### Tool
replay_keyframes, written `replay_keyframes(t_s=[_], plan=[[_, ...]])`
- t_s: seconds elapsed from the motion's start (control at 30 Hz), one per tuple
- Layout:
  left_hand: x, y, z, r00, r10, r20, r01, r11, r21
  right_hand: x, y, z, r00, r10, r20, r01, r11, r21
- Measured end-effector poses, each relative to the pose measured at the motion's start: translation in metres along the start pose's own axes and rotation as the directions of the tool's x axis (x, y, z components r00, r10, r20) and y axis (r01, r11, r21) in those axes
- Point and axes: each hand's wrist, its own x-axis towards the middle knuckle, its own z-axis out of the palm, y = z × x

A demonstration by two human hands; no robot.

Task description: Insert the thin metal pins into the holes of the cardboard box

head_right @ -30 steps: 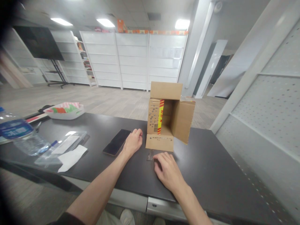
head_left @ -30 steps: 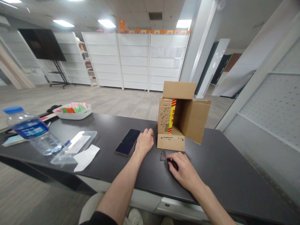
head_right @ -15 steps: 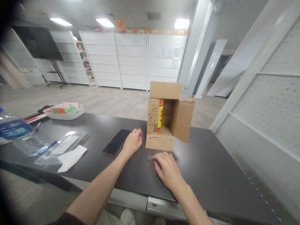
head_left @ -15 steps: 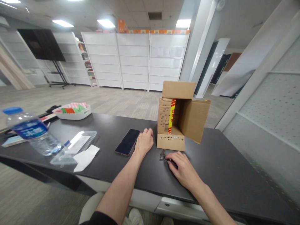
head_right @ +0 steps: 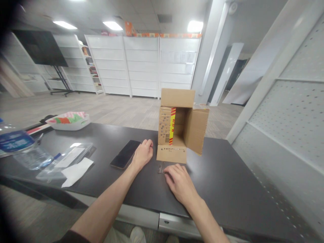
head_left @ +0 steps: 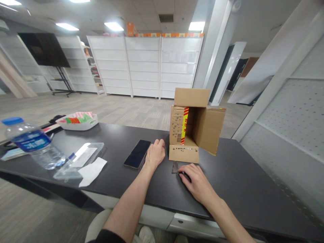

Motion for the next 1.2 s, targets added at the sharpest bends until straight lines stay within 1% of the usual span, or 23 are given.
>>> replay_keyframes(t_s=[0.5, 0.7, 0.87, 0.93, 1.0, 1.07, 1.13, 1.2], plan=[[0.000, 0.000, 0.000, 1.000, -0.004, 0.002, 0.004, 1.000, 0.008, 0.002, -0.002, 0.000, 1.000, -0.007, -0.019, 0.006, 1.000, -0.022], [0.000, 0.000, 0.000, 1.000, -0.017, 0.017, 0.017, 1.000, 0.005, 0.002, -0.006, -0.005, 0.999, 0.005, -0.049, -0.006, 1.000, -0.022], [0.000, 0.001, -0.001, 1.000, -0.010, 0.017, 0.010, 1.000, -0.006, 0.006, 0.002, -0.011, 0.993, 0.078, -0.086, -0.081, 0.996, -0.036], [0.000, 0.000, -0.001, 1.000, -0.012, 0.018, 0.012, 1.000, -0.009, 0.012, 0.008, -0.013, 0.987, 0.116, -0.113, -0.121, 0.992, -0.036], [0.000, 0.000, 0.000, 1.000, -0.010, 0.014, 0.010, 1.000, -0.008, 0.019, 0.013, -0.016, 0.981, 0.157, -0.115, -0.161, 0.987, -0.027], [0.000, 0.000, 0.000, 1.000, -0.003, 0.009, 0.003, 1.000, -0.004, 0.028, 0.018, -0.019, 0.963, 0.228, -0.140, -0.230, 0.973, 0.001], [0.001, 0.001, 0.000, 1.000, 0.002, 0.012, -0.002, 1.000, -0.002, 0.037, 0.021, -0.021, 0.933, 0.314, -0.176, -0.312, 0.949, 0.037], [0.001, 0.001, 0.000, 1.000, 0.001, 0.014, -0.001, 1.000, -0.001, 0.046, 0.024, -0.021, 0.910, 0.369, -0.186, -0.369, 0.929, 0.038]])
